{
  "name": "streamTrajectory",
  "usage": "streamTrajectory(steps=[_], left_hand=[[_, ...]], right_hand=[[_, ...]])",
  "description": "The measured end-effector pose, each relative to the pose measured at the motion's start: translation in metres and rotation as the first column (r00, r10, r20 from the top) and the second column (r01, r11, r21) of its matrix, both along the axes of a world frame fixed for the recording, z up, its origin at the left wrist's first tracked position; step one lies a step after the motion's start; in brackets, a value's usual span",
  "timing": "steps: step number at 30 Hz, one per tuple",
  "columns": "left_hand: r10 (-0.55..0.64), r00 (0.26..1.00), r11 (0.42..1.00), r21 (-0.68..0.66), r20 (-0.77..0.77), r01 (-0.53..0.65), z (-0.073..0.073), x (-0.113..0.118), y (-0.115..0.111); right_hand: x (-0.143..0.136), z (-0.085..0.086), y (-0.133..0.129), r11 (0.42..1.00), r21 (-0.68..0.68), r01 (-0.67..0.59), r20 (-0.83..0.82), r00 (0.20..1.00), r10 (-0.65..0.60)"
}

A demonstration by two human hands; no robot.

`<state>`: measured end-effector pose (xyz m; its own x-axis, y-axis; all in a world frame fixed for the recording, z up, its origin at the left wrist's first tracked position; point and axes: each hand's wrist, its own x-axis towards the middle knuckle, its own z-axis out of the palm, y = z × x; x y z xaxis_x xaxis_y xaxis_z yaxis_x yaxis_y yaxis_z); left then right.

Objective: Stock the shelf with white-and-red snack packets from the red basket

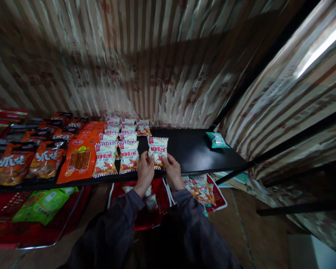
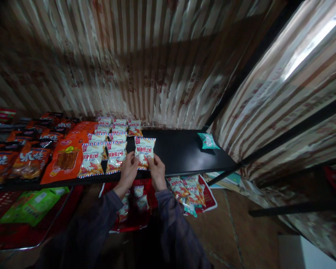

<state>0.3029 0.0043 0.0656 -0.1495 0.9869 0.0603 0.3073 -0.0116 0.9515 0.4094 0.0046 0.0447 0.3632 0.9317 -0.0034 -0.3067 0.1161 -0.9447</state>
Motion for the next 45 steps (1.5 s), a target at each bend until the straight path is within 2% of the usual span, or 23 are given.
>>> streamTrajectory(steps=[5, 10, 14, 19, 23, 26, 30, 36, 41, 45], left_hand=[[0.027, 0.985, 0.989, 0.149, -0.172, -0.001, -0.006, 0.015, 0.007], [0.028, 0.958, 0.981, 0.194, -0.286, 0.029, -0.012, 0.022, 0.024], [0.042, 0.948, 0.981, 0.193, -0.316, 0.021, -0.009, 0.021, 0.037], [0.082, 0.941, 0.978, 0.207, -0.328, -0.013, -0.010, 0.024, 0.054], [0.085, 0.945, 0.979, 0.201, -0.317, -0.021, -0.014, 0.030, 0.072], [0.099, 0.954, 0.980, 0.194, -0.283, -0.045, -0.017, 0.033, 0.083], [0.120, 0.956, 0.979, 0.194, -0.267, -0.069, -0.022, 0.035, 0.092], [0.138, 0.960, 0.981, 0.166, -0.243, -0.099, -0.029, 0.036, 0.098], [0.137, 0.956, 0.985, 0.142, -0.261, -0.103, -0.027, 0.036, 0.103], [0.159, 0.958, 0.982, 0.134, -0.238, -0.130, -0.026, 0.036, 0.106]], right_hand=[[0.006, 0.001, 0.034, 1.000, -0.004, 0.010, 0.016, 1.000, -0.010], [0.004, -0.001, 0.067, 0.999, 0.017, 0.031, 0.027, 0.999, -0.031], [0.002, -0.006, 0.088, 0.999, 0.016, 0.035, 0.033, 0.999, -0.035], [-0.001, -0.011, 0.111, 0.992, -0.004, 0.128, 0.057, 0.990, -0.128], [0.000, -0.018, 0.127, 0.994, 0.057, 0.099, 0.103, 0.989, -0.104], [0.002, -0.024, 0.138, 0.990, 0.114, 0.081, 0.211, 0.972, -0.104], [0.004, -0.033, 0.151, 0.983, 0.152, 0.104, 0.326, 0.933, -0.150], [0.003, -0.041, 0.162, 0.984, 0.149, 0.094, 0.371, 0.917, -0.143], [0.001, -0.043, 0.165, 0.984, 0.130, 0.121, 0.394, 0.904, -0.163], [0.000, -0.044, 0.166, 0.987, 0.136, 0.085, 0.408, 0.903, -0.133]])
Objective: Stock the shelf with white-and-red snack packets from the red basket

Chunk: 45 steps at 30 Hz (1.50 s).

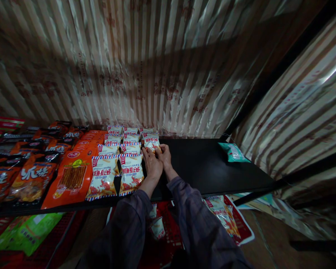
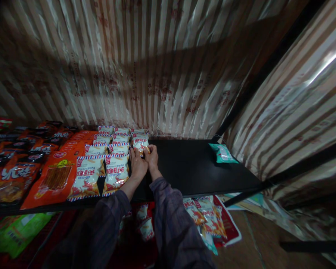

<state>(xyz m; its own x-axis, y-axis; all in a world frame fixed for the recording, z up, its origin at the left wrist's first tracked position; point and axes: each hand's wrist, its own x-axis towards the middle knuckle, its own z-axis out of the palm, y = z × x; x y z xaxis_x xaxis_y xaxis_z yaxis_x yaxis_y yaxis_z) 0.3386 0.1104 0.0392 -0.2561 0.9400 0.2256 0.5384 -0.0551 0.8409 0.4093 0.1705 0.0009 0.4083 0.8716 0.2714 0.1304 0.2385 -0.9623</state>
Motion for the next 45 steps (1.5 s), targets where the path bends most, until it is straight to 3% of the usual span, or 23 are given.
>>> streamTrajectory(steps=[7, 12, 21, 29, 36, 45], left_hand=[[0.000, 1.000, 1.000, -0.027, -0.010, 0.000, -0.009, -0.003, 0.002], [0.011, 1.000, 0.998, -0.063, -0.019, -0.012, -0.010, -0.006, 0.003], [-0.012, 1.000, 0.996, -0.089, -0.002, 0.012, -0.007, -0.009, 0.003], [0.006, 0.998, 0.993, -0.117, -0.055, -0.012, -0.013, -0.008, 0.005], [0.012, 0.994, 0.992, -0.124, -0.113, -0.026, -0.006, -0.007, 0.001], [-0.062, 0.998, 0.998, -0.021, 0.019, 0.062, -0.002, 0.001, -0.016]], right_hand=[[-0.004, -0.003, -0.003, 0.996, -0.009, -0.093, -0.020, 0.996, 0.092], [-0.004, -0.005, -0.005, 0.995, -0.027, -0.096, 0.052, 0.994, 0.097], [-0.003, -0.009, -0.008, 1.000, -0.006, 0.009, 0.255, 0.967, -0.007], [-0.001, -0.007, -0.008, 0.995, -0.099, 0.019, 0.388, 0.921, 0.021], [-0.002, -0.002, -0.010, 0.994, -0.104, 0.026, 0.418, 0.908, 0.020], [0.002, 0.012, -0.033, 0.988, -0.027, 0.150, 0.420, 0.899, -0.124]])
